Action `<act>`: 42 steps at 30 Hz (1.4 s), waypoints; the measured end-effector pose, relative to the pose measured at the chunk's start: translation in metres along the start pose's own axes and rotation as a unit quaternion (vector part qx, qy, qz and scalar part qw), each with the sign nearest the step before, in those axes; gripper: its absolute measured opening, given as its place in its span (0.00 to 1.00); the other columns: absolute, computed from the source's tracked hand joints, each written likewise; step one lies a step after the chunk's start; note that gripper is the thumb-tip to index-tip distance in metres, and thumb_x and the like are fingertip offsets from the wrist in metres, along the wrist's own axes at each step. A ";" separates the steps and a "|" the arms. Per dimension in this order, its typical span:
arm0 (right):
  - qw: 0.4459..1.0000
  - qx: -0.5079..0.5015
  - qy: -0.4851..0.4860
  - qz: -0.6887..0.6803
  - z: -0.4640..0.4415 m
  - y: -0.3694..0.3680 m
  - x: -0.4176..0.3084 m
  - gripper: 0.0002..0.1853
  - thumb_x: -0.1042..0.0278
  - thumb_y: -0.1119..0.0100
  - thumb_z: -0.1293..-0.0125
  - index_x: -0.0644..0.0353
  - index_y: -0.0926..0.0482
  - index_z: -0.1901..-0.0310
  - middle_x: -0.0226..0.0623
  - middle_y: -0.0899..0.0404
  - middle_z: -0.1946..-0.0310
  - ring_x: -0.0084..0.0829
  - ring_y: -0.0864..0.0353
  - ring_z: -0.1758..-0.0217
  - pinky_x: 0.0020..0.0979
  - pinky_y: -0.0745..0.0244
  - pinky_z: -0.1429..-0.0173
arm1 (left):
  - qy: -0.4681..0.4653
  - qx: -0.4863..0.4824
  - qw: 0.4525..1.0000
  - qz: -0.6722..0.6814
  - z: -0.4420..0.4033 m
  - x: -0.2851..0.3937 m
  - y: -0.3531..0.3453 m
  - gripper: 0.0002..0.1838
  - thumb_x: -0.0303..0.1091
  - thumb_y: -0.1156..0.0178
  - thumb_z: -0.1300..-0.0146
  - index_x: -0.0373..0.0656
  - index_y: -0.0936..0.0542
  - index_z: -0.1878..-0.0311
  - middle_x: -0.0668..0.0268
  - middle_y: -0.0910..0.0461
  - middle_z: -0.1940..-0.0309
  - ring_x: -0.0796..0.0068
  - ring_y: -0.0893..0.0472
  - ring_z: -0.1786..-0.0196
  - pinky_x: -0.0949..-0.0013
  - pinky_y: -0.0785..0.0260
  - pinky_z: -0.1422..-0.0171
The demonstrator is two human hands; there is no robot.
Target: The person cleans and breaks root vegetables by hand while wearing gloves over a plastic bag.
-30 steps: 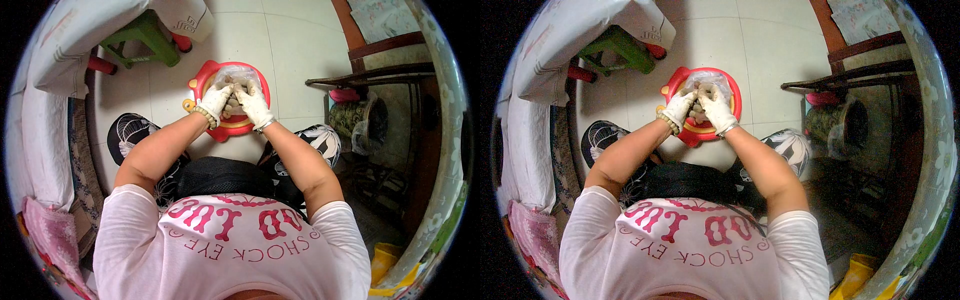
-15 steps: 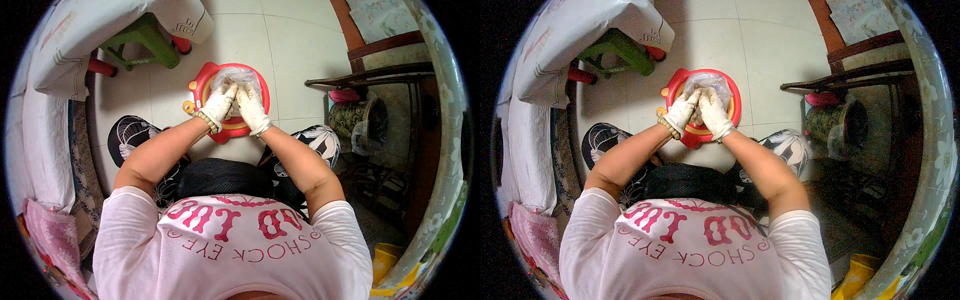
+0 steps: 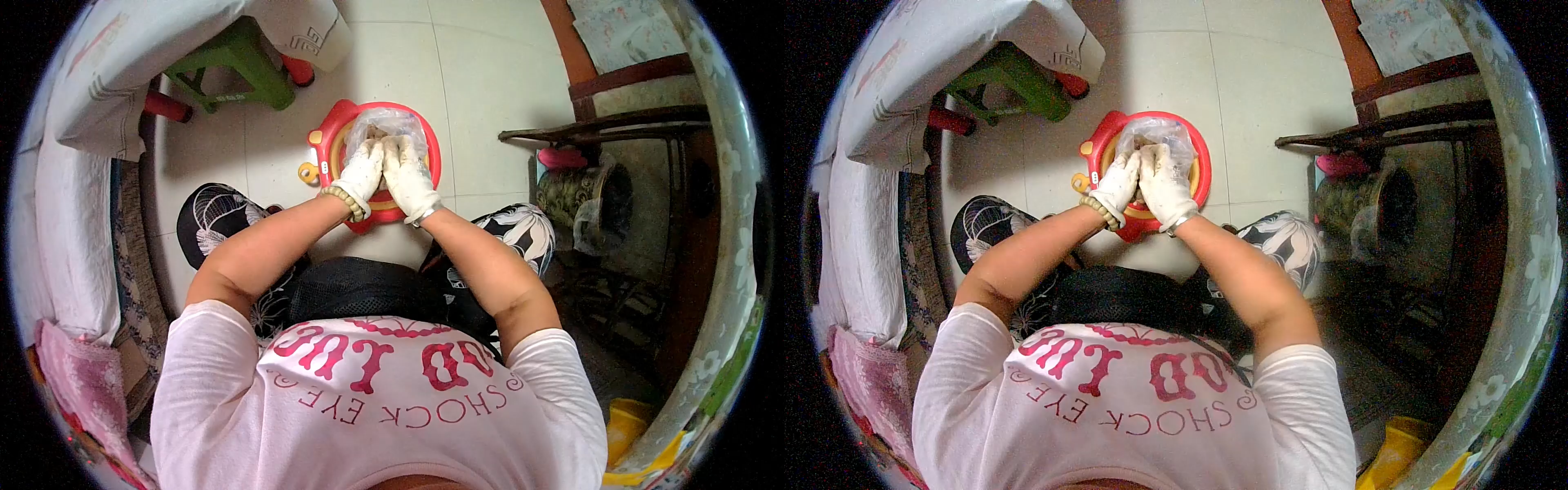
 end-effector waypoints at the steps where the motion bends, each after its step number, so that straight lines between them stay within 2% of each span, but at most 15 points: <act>1: 0.991 -0.006 0.065 0.120 0.001 -0.002 -0.002 0.20 0.58 0.61 0.30 0.66 0.34 0.45 0.54 0.30 0.50 0.50 0.29 0.47 0.41 0.34 0.44 | -0.032 0.009 0.999 0.008 -0.001 -0.001 -0.002 0.21 0.39 0.63 0.31 0.34 0.33 0.43 0.43 0.33 0.45 0.49 0.34 0.39 0.59 0.43 0.34; 6: 0.997 0.023 0.013 -0.071 0.003 0.010 -0.019 0.17 0.62 0.60 0.30 0.65 0.33 0.47 0.52 0.29 0.52 0.48 0.28 0.49 0.40 0.34 0.45 | -0.092 0.026 0.992 -0.083 0.001 0.004 0.005 0.21 0.37 0.62 0.33 0.34 0.32 0.44 0.42 0.33 0.45 0.47 0.35 0.39 0.58 0.44 0.34; 9: 0.980 0.024 -0.045 -0.192 0.004 0.008 -0.019 0.16 0.64 0.60 0.31 0.65 0.33 0.48 0.51 0.29 0.52 0.47 0.28 0.49 0.39 0.34 0.45 | -0.164 0.094 0.976 -0.110 0.003 0.007 0.004 0.19 0.37 0.62 0.32 0.36 0.29 0.47 0.47 0.27 0.53 0.54 0.25 0.50 0.61 0.32 0.46; 10: 0.977 0.027 -0.057 -0.205 0.004 0.005 -0.015 0.16 0.65 0.60 0.31 0.65 0.33 0.47 0.51 0.29 0.52 0.47 0.29 0.49 0.38 0.34 0.45 | -0.022 0.052 0.994 0.094 0.001 0.001 0.001 0.18 0.39 0.62 0.31 0.38 0.28 0.50 0.52 0.25 0.60 0.60 0.24 0.59 0.64 0.30 0.56; 11: 0.977 0.026 -0.058 -0.205 0.005 0.001 -0.010 0.16 0.65 0.60 0.31 0.65 0.33 0.47 0.51 0.29 0.52 0.47 0.29 0.49 0.38 0.34 0.45 | 0.121 0.007 0.949 0.292 0.001 -0.004 -0.005 0.18 0.40 0.62 0.30 0.39 0.26 0.53 0.57 0.24 0.66 0.65 0.23 0.68 0.67 0.29 0.66; 14: 0.987 0.069 0.056 -0.131 0.004 -0.003 -0.006 0.15 0.65 0.61 0.30 0.64 0.32 0.48 0.49 0.28 0.53 0.41 0.28 0.48 0.35 0.33 0.45 | 0.055 0.018 0.958 0.282 0.004 0.017 0.004 0.17 0.43 0.61 0.30 0.42 0.26 0.57 0.66 0.27 0.74 0.75 0.28 0.77 0.73 0.35 0.77; 15: 0.968 0.072 0.000 -0.240 0.002 -0.003 -0.003 0.16 0.63 0.60 0.30 0.64 0.32 0.48 0.47 0.28 0.54 0.37 0.28 0.49 0.34 0.33 0.46 | 0.033 0.022 0.960 0.278 0.003 0.020 0.008 0.17 0.44 0.61 0.30 0.43 0.26 0.58 0.69 0.28 0.76 0.78 0.30 0.81 0.75 0.38 0.80; 17: 0.934 0.072 -0.059 -0.345 0.001 -0.002 0.003 0.16 0.62 0.59 0.29 0.64 0.31 0.48 0.45 0.28 0.54 0.33 0.28 0.50 0.32 0.32 0.46 | 0.212 -0.048 0.863 0.456 0.000 0.014 0.002 0.16 0.47 0.59 0.30 0.47 0.26 0.60 0.72 0.29 0.78 0.81 0.31 0.82 0.77 0.40 0.82; 18: 0.933 0.044 -0.081 -0.348 -0.003 0.002 0.002 0.16 0.61 0.58 0.29 0.64 0.31 0.48 0.42 0.27 0.55 0.31 0.28 0.52 0.31 0.32 0.47 | 0.222 -0.054 0.856 0.465 -0.001 0.012 0.002 0.15 0.48 0.57 0.31 0.49 0.26 0.60 0.74 0.29 0.78 0.83 0.33 0.84 0.80 0.44 0.85; 22: 0.907 -0.036 -0.212 -0.363 0.000 0.021 -0.018 0.17 0.58 0.56 0.29 0.64 0.30 0.49 0.36 0.26 0.59 0.27 0.28 0.57 0.27 0.30 0.51 | 0.217 -0.074 0.875 0.426 -0.004 0.014 0.007 0.16 0.50 0.57 0.31 0.50 0.27 0.62 0.75 0.30 0.81 0.82 0.34 0.86 0.79 0.45 0.86; 26: 0.910 0.002 -0.174 -0.376 -0.006 0.012 -0.002 0.17 0.59 0.56 0.29 0.63 0.30 0.48 0.36 0.26 0.59 0.25 0.27 0.60 0.26 0.28 0.57 | 0.241 -0.101 0.873 0.412 -0.005 0.015 0.011 0.16 0.50 0.54 0.32 0.49 0.26 0.64 0.73 0.28 0.79 0.83 0.32 0.83 0.79 0.42 0.83; 32: 0.830 -0.001 -0.214 -0.516 -0.007 0.014 0.008 0.18 0.60 0.56 0.29 0.62 0.31 0.44 0.34 0.25 0.56 0.20 0.25 0.61 0.23 0.27 0.65 | 0.222 -0.152 0.851 0.451 -0.009 0.005 0.008 0.13 0.45 0.52 0.32 0.46 0.26 0.61 0.69 0.23 0.72 0.81 0.26 0.79 0.82 0.35 0.79; 34: 0.820 -0.032 -0.236 -0.521 -0.008 0.015 0.009 0.13 0.62 0.53 0.31 0.59 0.29 0.50 0.38 0.22 0.65 0.27 0.20 0.73 0.25 0.24 0.76 | 0.226 -0.118 0.871 0.419 -0.007 0.013 0.007 0.13 0.45 0.58 0.32 0.50 0.28 0.60 0.73 0.28 0.81 0.83 0.34 0.86 0.77 0.47 0.86; 41: 0.740 -0.073 -0.265 -0.614 -0.010 0.006 0.026 0.13 0.63 0.56 0.30 0.61 0.27 0.53 0.41 0.20 0.67 0.31 0.19 0.75 0.29 0.21 0.75 | 0.210 -0.128 0.885 0.395 -0.007 0.010 0.006 0.11 0.40 0.55 0.33 0.47 0.27 0.55 0.72 0.27 0.79 0.81 0.31 0.84 0.76 0.43 0.85; 42: 0.744 -0.075 -0.269 -0.607 -0.010 0.007 0.024 0.13 0.63 0.56 0.30 0.62 0.28 0.52 0.41 0.20 0.68 0.32 0.19 0.75 0.30 0.21 0.75 | 0.209 -0.136 0.882 0.400 -0.008 0.009 0.007 0.12 0.38 0.54 0.33 0.43 0.27 0.54 0.68 0.24 0.72 0.79 0.27 0.80 0.77 0.36 0.82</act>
Point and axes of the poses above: each hand's wrist, its own z-axis away from the middle knuckle, its own y-axis out of the back of the hand, x = y × z, the point moved 3 cm from there along -z, towards the middle knuckle
